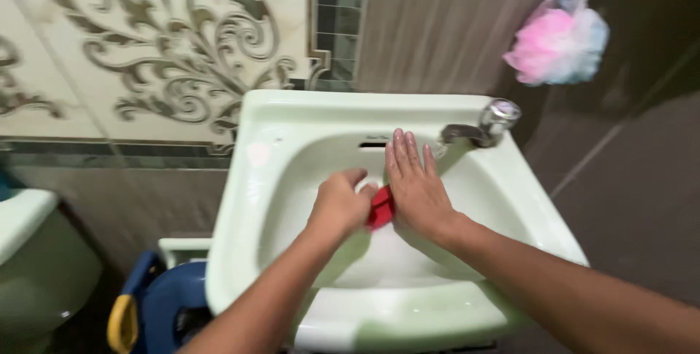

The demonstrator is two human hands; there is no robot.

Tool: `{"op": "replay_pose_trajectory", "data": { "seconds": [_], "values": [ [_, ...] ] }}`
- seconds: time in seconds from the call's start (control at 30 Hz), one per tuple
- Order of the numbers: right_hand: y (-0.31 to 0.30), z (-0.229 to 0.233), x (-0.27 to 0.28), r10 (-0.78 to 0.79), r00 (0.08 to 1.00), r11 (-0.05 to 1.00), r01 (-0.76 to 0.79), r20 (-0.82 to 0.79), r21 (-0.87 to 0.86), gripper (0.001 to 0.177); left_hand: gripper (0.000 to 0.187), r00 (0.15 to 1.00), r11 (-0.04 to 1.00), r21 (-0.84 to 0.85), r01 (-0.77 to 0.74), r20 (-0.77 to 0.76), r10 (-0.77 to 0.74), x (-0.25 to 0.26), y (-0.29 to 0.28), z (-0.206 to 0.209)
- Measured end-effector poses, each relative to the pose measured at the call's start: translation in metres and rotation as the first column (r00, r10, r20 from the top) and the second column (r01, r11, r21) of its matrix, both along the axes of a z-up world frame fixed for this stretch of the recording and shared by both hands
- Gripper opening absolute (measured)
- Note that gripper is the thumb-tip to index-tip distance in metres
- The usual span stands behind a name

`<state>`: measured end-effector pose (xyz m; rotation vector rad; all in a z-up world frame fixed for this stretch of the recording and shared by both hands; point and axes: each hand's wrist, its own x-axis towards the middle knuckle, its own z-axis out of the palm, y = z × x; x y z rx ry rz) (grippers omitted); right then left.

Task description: The person scrubs the inside of a bathroom sink with a red brush, rinses the brush under running water, and wipes the sink basin with their hands. They repeatedly rinse and scrub the sink surface and edges, then rinse their hands before turning off the tap.

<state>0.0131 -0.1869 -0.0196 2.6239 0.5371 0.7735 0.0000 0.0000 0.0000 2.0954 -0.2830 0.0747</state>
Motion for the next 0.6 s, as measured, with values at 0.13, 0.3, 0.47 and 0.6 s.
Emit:
{"op": "replay_pose_trajectory", "data": {
  "seconds": [0.13,0.3,0.47,0.6],
  "values": [
    [-0.028,0.006,-0.017,-0.092,0.986,0.994,0.083,-0.14,-0.067,0.085,0.043,0.979,0.878,-0.478,-0.021,-0.187,-0.078,0.046,-0.063,-0.008],
    [-0.037,0.022,-0.031,-0.403,0.835,0.887,0.256,-0.375,-0.384,0.054,0.032,0.936,0.789,-0.61,0.07,-0.233,-0.263,0.072,-0.116,-0.01],
    [-0.036,0.038,-0.041,-0.407,0.771,0.891,0.218,-0.49,-0.397,0.088,0.021,0.955,0.711,-0.687,0.153,-0.081,-0.284,0.068,-0.128,-0.008],
    [-0.05,0.043,-0.045,-0.349,0.757,0.915,0.147,-0.553,-0.376,0.101,0.02,0.974,0.826,-0.563,0.015,-0.18,-0.14,0.067,-0.13,-0.014]
  ]
}}
